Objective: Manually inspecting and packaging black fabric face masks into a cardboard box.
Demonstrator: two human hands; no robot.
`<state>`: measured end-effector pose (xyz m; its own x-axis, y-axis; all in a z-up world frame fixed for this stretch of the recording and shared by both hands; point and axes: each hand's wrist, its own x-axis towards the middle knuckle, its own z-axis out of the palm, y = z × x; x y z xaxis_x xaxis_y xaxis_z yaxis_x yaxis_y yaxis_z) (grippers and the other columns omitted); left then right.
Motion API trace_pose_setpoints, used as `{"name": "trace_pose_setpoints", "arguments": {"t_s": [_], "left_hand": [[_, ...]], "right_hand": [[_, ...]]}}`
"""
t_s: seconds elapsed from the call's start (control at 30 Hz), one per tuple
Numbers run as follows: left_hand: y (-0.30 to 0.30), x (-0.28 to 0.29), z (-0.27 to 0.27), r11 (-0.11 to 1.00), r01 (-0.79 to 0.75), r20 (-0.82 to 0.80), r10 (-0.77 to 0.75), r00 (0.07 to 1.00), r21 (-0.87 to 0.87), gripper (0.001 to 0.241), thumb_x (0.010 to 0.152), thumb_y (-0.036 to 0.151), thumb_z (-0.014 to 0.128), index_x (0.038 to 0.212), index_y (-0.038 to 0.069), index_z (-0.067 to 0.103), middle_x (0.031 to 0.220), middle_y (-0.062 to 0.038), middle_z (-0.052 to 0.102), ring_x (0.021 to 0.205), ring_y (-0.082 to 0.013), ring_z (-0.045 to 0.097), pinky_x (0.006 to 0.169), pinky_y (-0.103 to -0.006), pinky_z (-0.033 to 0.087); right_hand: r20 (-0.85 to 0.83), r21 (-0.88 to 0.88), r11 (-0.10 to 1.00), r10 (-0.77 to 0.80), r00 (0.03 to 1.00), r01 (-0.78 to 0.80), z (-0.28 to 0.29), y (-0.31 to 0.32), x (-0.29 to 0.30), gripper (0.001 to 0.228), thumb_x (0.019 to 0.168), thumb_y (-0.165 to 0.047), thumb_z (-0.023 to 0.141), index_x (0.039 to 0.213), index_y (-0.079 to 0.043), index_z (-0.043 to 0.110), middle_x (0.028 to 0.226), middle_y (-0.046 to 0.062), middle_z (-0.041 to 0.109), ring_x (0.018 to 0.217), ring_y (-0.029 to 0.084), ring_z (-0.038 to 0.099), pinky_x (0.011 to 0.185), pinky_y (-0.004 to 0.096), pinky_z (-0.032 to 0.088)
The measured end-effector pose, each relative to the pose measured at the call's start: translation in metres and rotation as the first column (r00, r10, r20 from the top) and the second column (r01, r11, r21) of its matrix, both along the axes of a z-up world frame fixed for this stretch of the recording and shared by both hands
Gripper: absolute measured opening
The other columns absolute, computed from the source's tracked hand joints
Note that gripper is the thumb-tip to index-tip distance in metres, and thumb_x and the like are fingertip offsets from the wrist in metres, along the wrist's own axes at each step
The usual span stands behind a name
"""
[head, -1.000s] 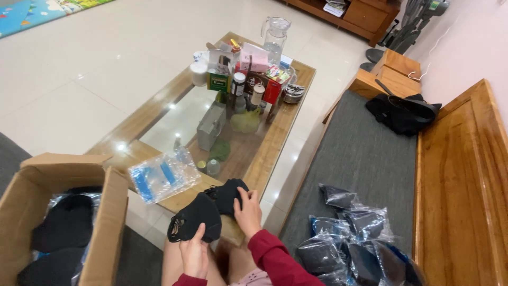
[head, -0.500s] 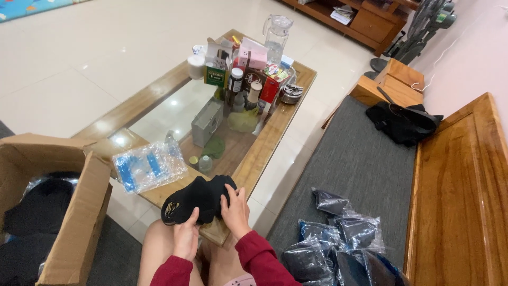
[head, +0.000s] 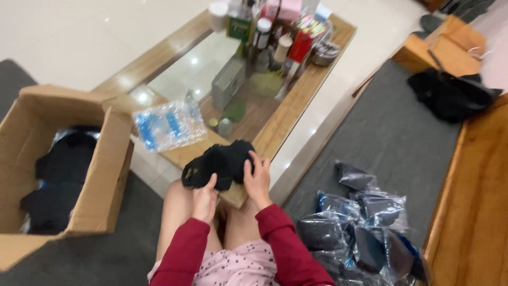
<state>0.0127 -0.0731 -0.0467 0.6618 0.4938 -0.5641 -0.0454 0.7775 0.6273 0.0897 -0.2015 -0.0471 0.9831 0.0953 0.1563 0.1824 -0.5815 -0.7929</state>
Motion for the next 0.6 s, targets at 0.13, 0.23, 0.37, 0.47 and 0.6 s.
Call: {"name": "trace_pose_setpoints", "arguments": {"t_s": [0.13, 0.23, 0.37, 0.47, 0.6], "left_hand": [[-0.001, -0.006, -0.001, 1.0, 0.001, -0.004, -0.001, 1.0, -0.008, 0.047, 0.091, 0.012, 0.08, 0.137, 0.01, 0.066, 0.135, -0.009, 0.067, 0.124, -0.0259, 0.065, 0.106, -0.0472, 0.051], [-0.006, -0.005, 0.021, 0.999, -0.022, 0.009, 0.023, 1.0, -0.041, 0.046, 0.089, 0.007, 0.08, 0.133, 0.009, 0.068, 0.13, -0.012, 0.07, 0.119, -0.0268, 0.068, 0.105, -0.0474, 0.053], [-0.011, -0.008, 0.022, 0.999, 0.042, 0.038, -0.041, 0.998, -0.015, 0.045, 0.091, 0.01, 0.078, 0.135, 0.017, 0.069, 0.13, -0.007, 0.071, 0.116, -0.0248, 0.07, 0.101, -0.0427, 0.056], [-0.015, -0.01, 0.022, 0.999, 0.047, 0.04, -0.047, 0.998, 0.014, 0.045, 0.091, 0.01, 0.078, 0.134, 0.017, 0.07, 0.129, -0.007, 0.072, 0.114, -0.0236, 0.071, 0.1, -0.0418, 0.057], [-0.018, -0.013, 0.02, 0.997, 0.036, -0.004, -0.036, 0.999, 0.072, 0.046, 0.089, 0.012, 0.081, 0.134, 0.015, 0.071, 0.127, -0.008, 0.073, 0.115, -0.0222, 0.07, 0.1, -0.043, 0.057]], "right_hand": [[-0.016, 0.087, 0.996, -0.019, 1.0, 0.02, 0.019, 0.003, -0.014, 0.033, 0.101, -0.02, 0.058, 0.134, -0.016, 0.065, 0.101, 0.012, 0.05, 0.084, 0.036, 0.064, 0.078, 0.044, 0.055], [-0.055, 0.216, 0.975, 0.055, 0.997, -0.042, 0.037, 0.006, -0.022, 0.029, 0.104, -0.017, 0.055, 0.13, -0.018, 0.068, 0.101, 0.006, 0.051, 0.078, 0.018, 0.061, 0.073, 0.031, 0.054], [-0.039, 0.255, 0.963, 0.104, 0.994, -0.091, 0.051, 0.01, -0.033, 0.032, 0.104, -0.016, 0.055, 0.132, -0.016, 0.069, 0.109, 0.007, 0.055, 0.082, 0.017, 0.064, 0.069, 0.028, 0.054], [0.008, 0.216, 0.967, 0.133, 0.991, -0.132, 0.065, 0.013, -0.041, 0.036, 0.105, -0.016, 0.054, 0.138, -0.014, 0.065, 0.116, 0.009, 0.057, 0.088, 0.02, 0.065, 0.07, 0.03, 0.055], [0.274, 0.071, 0.971, 0.2, 0.941, -0.228, 0.076, 0.015, -0.051, 0.045, 0.1, -0.007, 0.057, 0.145, -0.004, 0.057, 0.127, 0.024, 0.057, 0.096, 0.04, 0.066, 0.084, 0.047, 0.056]]}}
